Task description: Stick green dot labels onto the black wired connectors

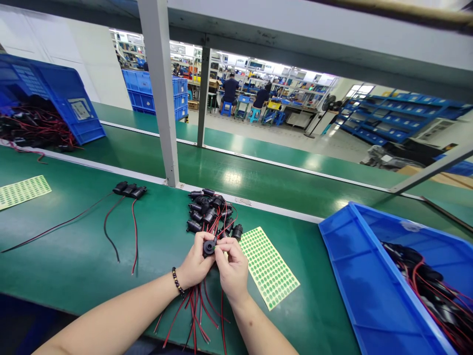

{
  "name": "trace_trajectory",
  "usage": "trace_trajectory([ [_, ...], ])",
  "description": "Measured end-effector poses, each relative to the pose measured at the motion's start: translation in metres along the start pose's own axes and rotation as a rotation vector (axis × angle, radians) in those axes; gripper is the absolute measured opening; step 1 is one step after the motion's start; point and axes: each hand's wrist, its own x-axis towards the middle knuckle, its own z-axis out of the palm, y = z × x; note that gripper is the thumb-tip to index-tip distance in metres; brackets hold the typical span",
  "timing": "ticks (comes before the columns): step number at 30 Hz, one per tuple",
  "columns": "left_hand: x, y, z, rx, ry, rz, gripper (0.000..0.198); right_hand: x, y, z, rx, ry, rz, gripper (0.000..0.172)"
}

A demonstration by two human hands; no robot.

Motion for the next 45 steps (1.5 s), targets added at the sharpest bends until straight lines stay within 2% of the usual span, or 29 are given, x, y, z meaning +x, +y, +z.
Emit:
trace_trajectory([
  [13,-0.002,-0.006,0.001,0.041,0.061,0.083,0.031,-0.003,-0.001,0.003,-0.104,0.039,-0.124,0.011],
  [19,-0.002,-0.009,0.0,0.125,0.048,0.188,0.029,-0.005,-0.004,0.005,-0.126,0.031,-0.113,0.013],
  [22,0.0,-0.011,-0.002,0.167,0.057,0.266,0.03,-0.002,-0.003,0.005,-0.059,0.011,-0.026,0.012],
  [24,0.002,-0.012,-0.004,0.188,0.051,0.324,0.03,0.0,-0.001,0.005,0.082,-0.017,0.098,0.011],
  [27,0.004,-0.012,-0.007,0.22,-0.013,0.415,0.031,0.004,0.005,0.002,0.298,-0.094,0.294,0.017],
  [29,0.005,-0.012,-0.009,0.234,-0.063,0.431,0.031,0.005,0.007,0.001,0.337,-0.129,0.36,0.016],
  [33,0.005,-0.01,-0.012,0.18,-0.102,0.25,0.028,0.006,0.007,-0.002,0.378,-0.122,0.42,0.01],
  [36,0.004,-0.01,-0.012,0.141,-0.12,0.146,0.028,0.007,0.007,-0.003,0.457,-0.139,0.465,0.016],
  [40,0.004,-0.01,-0.012,0.141,-0.142,0.187,0.033,0.008,0.008,-0.003,0.459,-0.139,0.47,0.021],
  [45,0.008,-0.007,-0.017,0.218,-0.223,0.33,0.038,0.009,0.01,-0.004,0.473,-0.178,0.528,0.025],
])
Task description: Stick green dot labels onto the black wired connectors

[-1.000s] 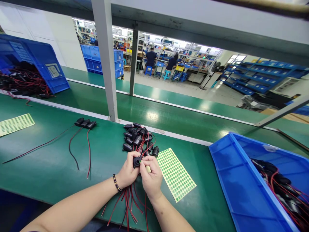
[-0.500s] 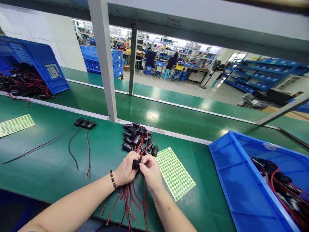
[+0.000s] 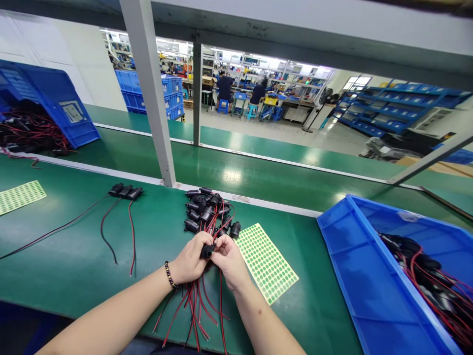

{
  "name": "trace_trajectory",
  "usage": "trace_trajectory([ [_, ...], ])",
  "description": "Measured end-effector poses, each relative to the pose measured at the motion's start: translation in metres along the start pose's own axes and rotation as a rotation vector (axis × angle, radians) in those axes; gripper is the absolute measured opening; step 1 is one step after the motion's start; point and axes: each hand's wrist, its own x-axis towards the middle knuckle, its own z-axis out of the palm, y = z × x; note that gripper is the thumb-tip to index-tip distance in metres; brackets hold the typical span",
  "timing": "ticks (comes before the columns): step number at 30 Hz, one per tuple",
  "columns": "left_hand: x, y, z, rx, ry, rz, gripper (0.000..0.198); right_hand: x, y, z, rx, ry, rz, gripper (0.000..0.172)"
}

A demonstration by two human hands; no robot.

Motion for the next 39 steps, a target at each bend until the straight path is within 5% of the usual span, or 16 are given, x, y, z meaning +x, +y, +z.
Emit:
trace_trajectory([
  [6,0.002,0.004,-0.011,0.016,-0.151,0.05,0.033,0.0,-0.003,-0.003,0.055,-0.065,0.094,0.029],
  [13,0.006,0.011,-0.014,-0.239,-0.091,-0.097,0.023,0.001,-0.01,-0.009,0.094,-0.181,0.093,0.032],
  [27,0.014,0.017,-0.025,-0.098,-0.077,-0.175,0.033,0.008,0.007,-0.005,0.047,-0.136,-0.002,0.025],
  [32,0.019,0.011,-0.062,0.205,0.041,-0.342,0.033,0.007,-0.003,-0.006,-0.042,0.023,-0.107,0.023],
  [39,0.02,-0.073,-0.142,0.831,0.146,-0.678,0.03,0.006,-0.006,-0.008,-0.134,0.066,-0.138,0.023],
])
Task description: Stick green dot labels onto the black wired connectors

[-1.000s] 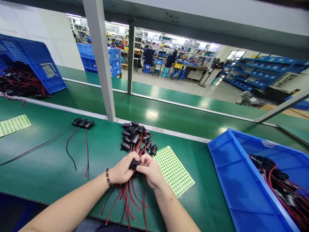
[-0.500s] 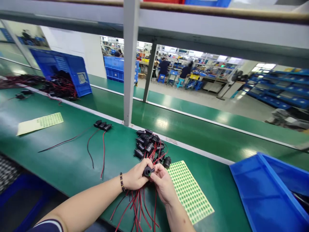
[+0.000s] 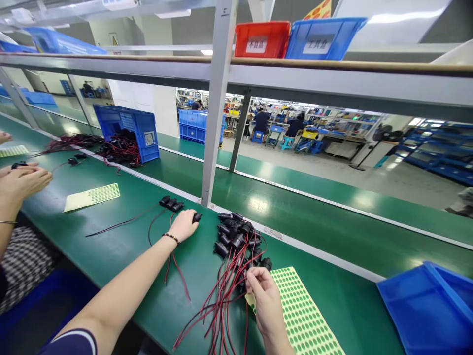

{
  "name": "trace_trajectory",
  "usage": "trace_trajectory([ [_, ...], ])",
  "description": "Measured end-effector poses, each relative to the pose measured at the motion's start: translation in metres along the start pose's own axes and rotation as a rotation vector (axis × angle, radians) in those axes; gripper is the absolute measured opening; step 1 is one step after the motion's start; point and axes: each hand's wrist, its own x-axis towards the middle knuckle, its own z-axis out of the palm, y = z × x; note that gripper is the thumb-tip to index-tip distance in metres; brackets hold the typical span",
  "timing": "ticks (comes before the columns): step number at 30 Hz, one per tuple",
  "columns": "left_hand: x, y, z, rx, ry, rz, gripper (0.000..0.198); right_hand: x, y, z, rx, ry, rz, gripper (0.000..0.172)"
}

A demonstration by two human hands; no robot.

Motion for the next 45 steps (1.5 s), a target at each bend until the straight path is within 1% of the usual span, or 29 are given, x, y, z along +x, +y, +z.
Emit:
trace_trajectory([
  [3,0.019,-0.021,0.008,0.078,0.042,-0.061,0.023,0.001,0.006,-0.001,-0.047,-0.029,-0.011,0.023],
  [6,0.025,-0.032,0.017,0.162,0.116,-0.084,0.026,0.002,0.009,-0.002,-0.046,-0.019,-0.034,0.023],
  [8,0.026,-0.038,0.023,0.23,0.161,-0.105,0.033,0.003,0.008,-0.004,-0.034,0.003,-0.045,0.023],
  [10,0.026,-0.043,0.027,0.277,0.197,-0.14,0.045,0.005,0.004,-0.008,-0.023,0.034,-0.063,0.024],
  [12,0.025,-0.044,0.028,0.282,0.222,-0.164,0.057,0.007,0.0,-0.013,-0.007,0.086,-0.09,0.023],
  [13,0.025,-0.041,0.028,0.276,0.231,-0.162,0.059,0.009,-0.002,-0.016,0.008,0.124,-0.107,0.022],
  [14,0.023,-0.035,0.027,0.264,0.235,-0.148,0.06,0.01,-0.004,-0.019,0.026,0.169,-0.123,0.021],
  [16,0.017,-0.014,0.021,0.214,0.232,-0.075,0.054,0.014,-0.007,-0.026,0.056,0.26,-0.15,0.019],
  [18,0.004,0.017,0.013,0.131,0.218,0.053,0.041,0.018,-0.008,-0.032,0.054,0.316,-0.163,0.017],
  [20,-0.016,0.053,0.003,0.016,0.171,0.217,0.026,0.02,-0.01,-0.038,-0.017,0.304,-0.159,0.014],
  [22,-0.04,0.089,-0.002,-0.12,0.064,0.364,0.018,0.021,-0.011,-0.045,-0.185,0.207,-0.139,0.01],
  [24,-0.064,0.117,-0.001,-0.242,-0.059,0.459,0.018,0.02,-0.012,-0.053,-0.442,0.061,-0.12,0.006],
  [25,-0.074,0.128,0.002,-0.285,-0.116,0.49,0.018,0.019,-0.012,-0.057,-0.575,-0.012,-0.108,0.005],
  [27,-0.089,0.143,0.012,-0.328,-0.207,0.521,0.015,0.017,-0.01,-0.064,-0.793,-0.122,-0.079,0.004],
  [28,-0.094,0.147,0.018,-0.335,-0.239,0.519,0.014,0.016,-0.008,-0.067,-0.866,-0.154,-0.067,0.004],
  [30,-0.1,0.15,0.03,-0.341,-0.276,0.494,0.011,0.015,-0.005,-0.069,-0.952,-0.189,-0.059,0.01],
  [33,-0.101,0.148,0.04,-0.369,-0.294,0.45,0.01,0.015,-0.003,-0.067,-0.972,-0.219,-0.074,0.016],
  [35,-0.1,0.147,0.041,-0.413,-0.302,0.422,0.01,0.015,-0.005,-0.065,-0.913,-0.255,-0.071,0.017],
  [37,-0.098,0.146,0.038,-0.496,-0.317,0.382,0.011,0.015,-0.01,-0.062,-0.806,-0.299,-0.052,0.016],
  [40,-0.094,0.144,0.033,-0.709,-0.36,0.284,0.012,0.012,-0.017,-0.056,-0.606,-0.338,-0.008,0.014],
  [43,-0.091,0.143,0.031,-0.911,-0.438,0.19,0.016,0.009,-0.02,-0.046,-0.448,-0.335,0.001,0.016],
  [45,-0.09,0.143,0.031,-0.988,-0.487,0.155,0.023,0.008,-0.019,-0.039,-0.43,-0.292,-0.029,0.015],
])
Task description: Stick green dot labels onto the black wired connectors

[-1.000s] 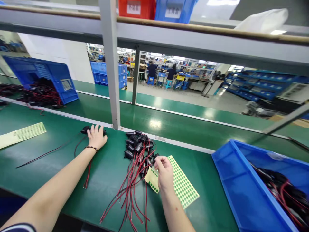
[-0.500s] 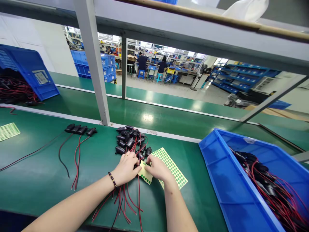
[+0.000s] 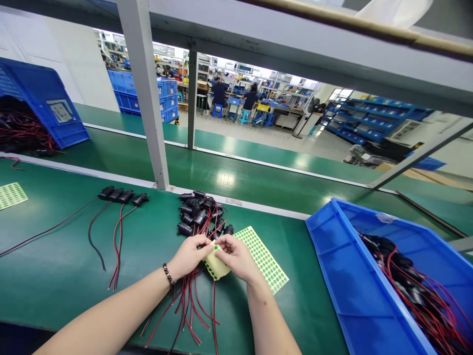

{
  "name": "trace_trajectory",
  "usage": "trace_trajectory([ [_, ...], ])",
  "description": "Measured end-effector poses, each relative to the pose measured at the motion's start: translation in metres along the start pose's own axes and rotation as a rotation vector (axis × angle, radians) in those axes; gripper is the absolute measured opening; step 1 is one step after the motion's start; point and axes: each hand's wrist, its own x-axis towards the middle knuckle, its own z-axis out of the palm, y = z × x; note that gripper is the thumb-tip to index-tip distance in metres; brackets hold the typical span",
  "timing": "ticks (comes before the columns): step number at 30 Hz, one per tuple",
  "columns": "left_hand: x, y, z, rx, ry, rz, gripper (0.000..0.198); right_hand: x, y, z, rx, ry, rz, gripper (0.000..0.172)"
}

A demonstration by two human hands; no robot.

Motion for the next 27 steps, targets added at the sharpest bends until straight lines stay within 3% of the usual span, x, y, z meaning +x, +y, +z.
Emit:
trace_trajectory([
  [6,0.0009,-0.0006,-0.0011,-0.081,0.02,-0.03,0.031,0.0027,0.002,0.0107,-0.267,0.212,-0.201,0.013],
  [11,0.0009,-0.0003,-0.0024,0.005,0.028,0.061,0.032,0.0031,0.0031,0.01,-0.328,0.224,-0.266,0.012],
  [18,0.002,-0.0042,0.0002,0.056,0.032,0.036,0.032,0.001,-0.0011,0.0089,-0.457,0.202,-0.256,0.008],
  [27,0.0025,-0.0053,0.0013,0.091,0.046,0.021,0.03,0.0025,0.0014,0.0071,-0.457,0.158,-0.229,0.008],
])
